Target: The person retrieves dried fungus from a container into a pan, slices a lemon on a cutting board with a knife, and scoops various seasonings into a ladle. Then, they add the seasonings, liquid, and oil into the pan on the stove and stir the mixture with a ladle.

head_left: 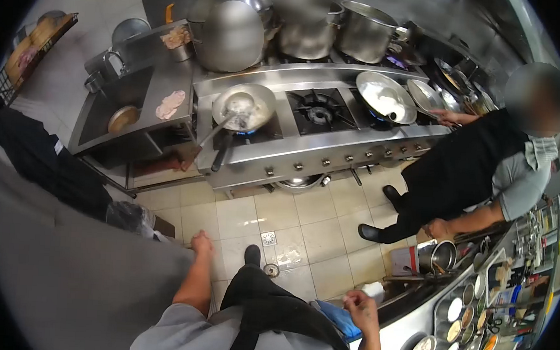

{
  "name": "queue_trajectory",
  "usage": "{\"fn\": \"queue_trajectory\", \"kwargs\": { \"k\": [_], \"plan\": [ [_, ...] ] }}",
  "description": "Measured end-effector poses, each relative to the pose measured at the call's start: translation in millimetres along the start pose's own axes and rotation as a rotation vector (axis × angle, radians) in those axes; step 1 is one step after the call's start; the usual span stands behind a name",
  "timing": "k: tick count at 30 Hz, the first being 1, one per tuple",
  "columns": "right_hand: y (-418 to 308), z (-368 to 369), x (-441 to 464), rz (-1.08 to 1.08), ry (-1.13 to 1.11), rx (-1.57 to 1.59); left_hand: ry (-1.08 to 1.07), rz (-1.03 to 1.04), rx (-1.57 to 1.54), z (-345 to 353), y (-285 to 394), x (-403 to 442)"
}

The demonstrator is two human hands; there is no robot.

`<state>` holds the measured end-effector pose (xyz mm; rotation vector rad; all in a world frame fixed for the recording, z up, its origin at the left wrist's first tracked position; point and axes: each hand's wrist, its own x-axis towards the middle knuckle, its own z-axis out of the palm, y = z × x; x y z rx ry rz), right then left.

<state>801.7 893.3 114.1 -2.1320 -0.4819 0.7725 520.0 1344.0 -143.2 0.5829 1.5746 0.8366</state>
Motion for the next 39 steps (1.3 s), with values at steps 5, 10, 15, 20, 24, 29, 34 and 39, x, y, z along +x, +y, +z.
{"fn": "queue_trajectory", "kwargs": {
  "k": [5, 10, 15, 20, 24, 29, 34, 39],
  "plan": [
    [-71, 68, 66, -0.030, -0.230, -0.222, -0.219, -0.087, -0.351, 8, 140, 75],
    [-132, 81, 118, -0.081, -0.160, -0.278, -0.378, 0.033, -0.182, 23, 254, 113],
    [-110, 99, 152, -0.077, -0.143, -0.338, -0.256, 0.679, -0.349, 70, 371, -29],
    [-77, 127, 167, 0.040, -0.224, -0.375, -1.143, 0.519, -0.084, 131, 347, -102],
    [-65, 137, 156, 0.105, -0.262, -0.357, -1.404, 0.541, 0.828, 185, 238, -112],
    [-38, 116, 120, 0.178, -0.159, -0.340, -1.460, -0.046, 1.047, 207, 150, -155],
    [3, 81, 77, 0.263, 0.012, -0.305, -1.454, -0.057, 1.089, 235, 106, -173],
    [27, 50, 13, 0.045, 0.679, -0.142, -1.500, 0.035, 1.098, 264, 75, -230]
  ]
}}
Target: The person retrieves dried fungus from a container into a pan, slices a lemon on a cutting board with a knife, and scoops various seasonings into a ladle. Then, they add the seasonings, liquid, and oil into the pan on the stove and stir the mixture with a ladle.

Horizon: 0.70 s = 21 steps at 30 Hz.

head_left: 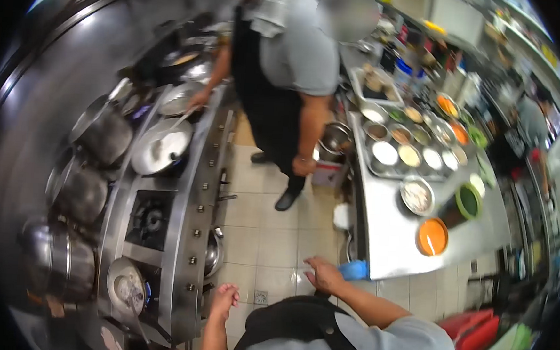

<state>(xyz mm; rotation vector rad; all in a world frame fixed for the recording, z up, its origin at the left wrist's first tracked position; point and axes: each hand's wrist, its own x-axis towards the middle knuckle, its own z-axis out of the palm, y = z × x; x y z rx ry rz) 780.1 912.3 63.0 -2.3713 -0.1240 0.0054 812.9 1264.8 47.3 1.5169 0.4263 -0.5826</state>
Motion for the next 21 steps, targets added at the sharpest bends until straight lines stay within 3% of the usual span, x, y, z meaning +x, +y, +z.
{"fn": "queue_trajectory", "kwargs": {
  "k": [3, 5, 8, 14, 21],
  "plan": [
    [20, -42, -6, 0.069, 0.159, 0.046, -0.073, -0.040, 0.015, 40, 23, 12],
    [41, -62, -13, -0.043, 0.422, 0.015, -0.096, -0.055, 0.066, 68, 39, 19],
    [60, -89, -31, 0.025, 0.553, -0.062, -0.156, -0.049, 0.143, 106, 59, 34],
    [101, -104, -61, 0.053, 0.589, -0.081, -0.206, -0.020, 0.250, 190, 105, 68],
    [122, -104, -74, 0.149, 0.681, -0.038, -0.409, 0.045, 0.304, 288, 154, 132]
  ]
}}
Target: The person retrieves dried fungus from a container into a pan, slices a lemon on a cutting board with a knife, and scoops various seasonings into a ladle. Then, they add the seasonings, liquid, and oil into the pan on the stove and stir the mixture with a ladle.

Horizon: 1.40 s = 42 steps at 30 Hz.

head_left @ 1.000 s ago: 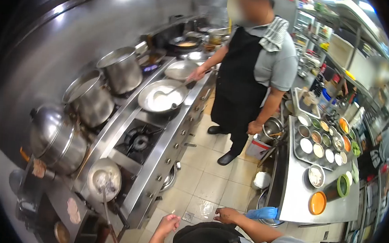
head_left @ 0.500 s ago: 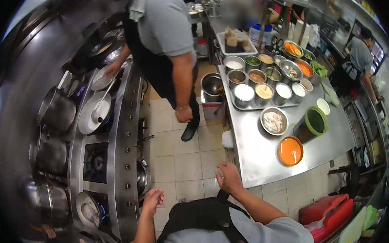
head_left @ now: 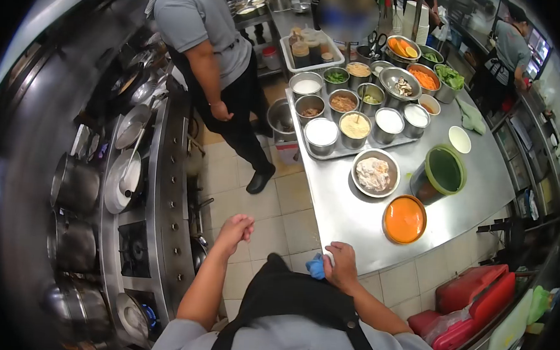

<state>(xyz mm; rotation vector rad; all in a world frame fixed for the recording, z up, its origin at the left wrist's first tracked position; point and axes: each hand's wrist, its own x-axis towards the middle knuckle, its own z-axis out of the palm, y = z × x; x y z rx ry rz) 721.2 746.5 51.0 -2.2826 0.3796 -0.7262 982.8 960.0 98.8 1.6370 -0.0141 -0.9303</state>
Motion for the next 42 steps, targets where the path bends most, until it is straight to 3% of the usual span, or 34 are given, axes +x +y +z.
{"fn": "queue_trajectory", "kwargs": {
  "k": [7, 12, 17, 19, 32, 42],
  "plan": [
    [-1, 5, 6, 0.164, 0.062, -0.127, -0.122, 0.312, -0.043, 48, 136, 160],
    [3, 16, 8, 0.287, 0.125, -0.337, -0.056, 0.293, -0.029, 89, 232, 315],
    [-5, 22, 22, 0.352, 0.157, -0.449, -0.004, 0.265, 0.121, 111, 255, 399],
    [-9, 20, 27, 0.379, 0.148, -0.476, -0.119, 0.228, 0.252, 104, 255, 418],
    [-17, 18, 39, 0.418, 0.176, -0.554, -0.215, 0.127, 0.208, 98, 261, 431],
    [-19, 23, 33, 0.437, 0.156, -0.577, -0.041, 0.374, 0.218, 112, 256, 441]
  ]
}}
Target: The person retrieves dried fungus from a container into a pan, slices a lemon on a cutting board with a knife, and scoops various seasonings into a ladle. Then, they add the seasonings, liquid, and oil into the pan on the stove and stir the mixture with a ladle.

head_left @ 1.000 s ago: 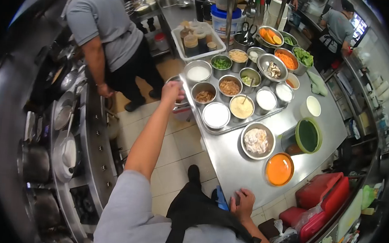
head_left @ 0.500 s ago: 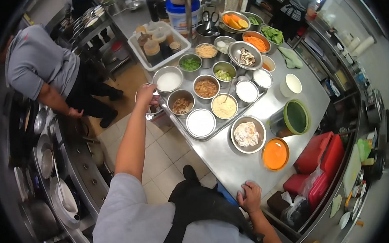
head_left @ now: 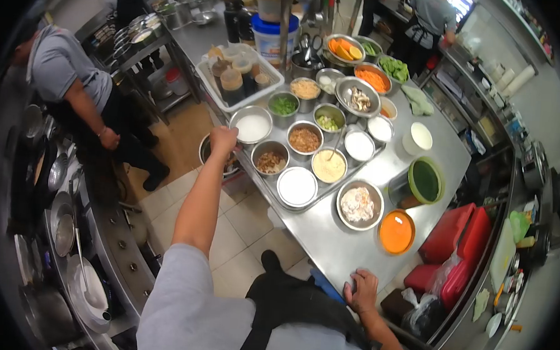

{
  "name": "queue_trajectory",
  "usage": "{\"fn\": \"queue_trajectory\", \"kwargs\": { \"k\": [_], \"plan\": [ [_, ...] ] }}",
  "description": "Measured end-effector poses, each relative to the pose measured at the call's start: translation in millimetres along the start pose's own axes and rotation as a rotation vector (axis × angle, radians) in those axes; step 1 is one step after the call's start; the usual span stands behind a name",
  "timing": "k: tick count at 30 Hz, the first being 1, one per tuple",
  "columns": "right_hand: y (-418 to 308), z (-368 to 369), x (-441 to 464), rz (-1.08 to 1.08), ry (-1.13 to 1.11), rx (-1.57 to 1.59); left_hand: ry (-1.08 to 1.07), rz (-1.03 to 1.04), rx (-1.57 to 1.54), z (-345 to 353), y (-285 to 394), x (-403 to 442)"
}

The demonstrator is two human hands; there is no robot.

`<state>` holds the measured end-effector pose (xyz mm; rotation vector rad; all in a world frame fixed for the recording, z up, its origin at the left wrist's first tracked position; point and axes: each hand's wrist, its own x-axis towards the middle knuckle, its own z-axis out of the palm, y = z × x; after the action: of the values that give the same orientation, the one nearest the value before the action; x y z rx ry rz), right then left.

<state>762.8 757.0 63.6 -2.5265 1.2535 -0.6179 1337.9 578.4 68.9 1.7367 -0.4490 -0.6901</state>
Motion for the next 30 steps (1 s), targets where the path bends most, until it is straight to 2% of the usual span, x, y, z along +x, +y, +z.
{"fn": "queue_trajectory", "kwargs": {
  "k": [4, 6, 8, 9, 11, 14, 18, 21, 23, 25, 27, 30],
  "plan": [
    [4, 0, -6, -0.022, -0.006, -0.007, 0.125, 0.062, -0.114, -8, 19, -14],
    [12, 8, -8, -0.070, 0.011, 0.010, 0.104, 0.066, -0.039, -21, 5, 8],
    [19, 16, -12, -0.100, 0.029, 0.018, 0.292, 0.142, -0.054, -33, 32, -25],
    [23, 21, -15, -0.101, 0.033, 0.002, 0.294, 0.133, -0.105, -45, 57, -54],
    [31, 28, -18, -0.156, 0.075, 0.044, 0.325, 0.175, -0.147, -66, 56, -79],
    [49, 38, -22, -0.186, 0.061, 0.087, 0.394, 0.114, -0.044, -99, 58, -139],
    [51, 32, -23, -0.217, -0.085, 0.187, 0.464, 0.109, 0.053, -143, 19, -232],
    [43, 24, -24, -0.289, -0.032, 0.299, 0.542, 0.021, -0.012, -167, -17, -318],
    [30, 10, -21, -0.231, -0.036, 0.326, 0.600, -0.049, 0.030, -182, -46, -373],
    [24, 2, -20, -0.263, -0.027, 0.338, 0.659, -0.119, 0.092, -190, -63, -428],
    [23, 1, -22, -0.218, -0.045, 0.342, 0.632, -0.200, 0.102, -209, -104, -467],
    [21, -1, -24, -0.203, -0.072, 0.326, 0.730, -0.272, -0.061, -224, -147, -515]
  ]
}}
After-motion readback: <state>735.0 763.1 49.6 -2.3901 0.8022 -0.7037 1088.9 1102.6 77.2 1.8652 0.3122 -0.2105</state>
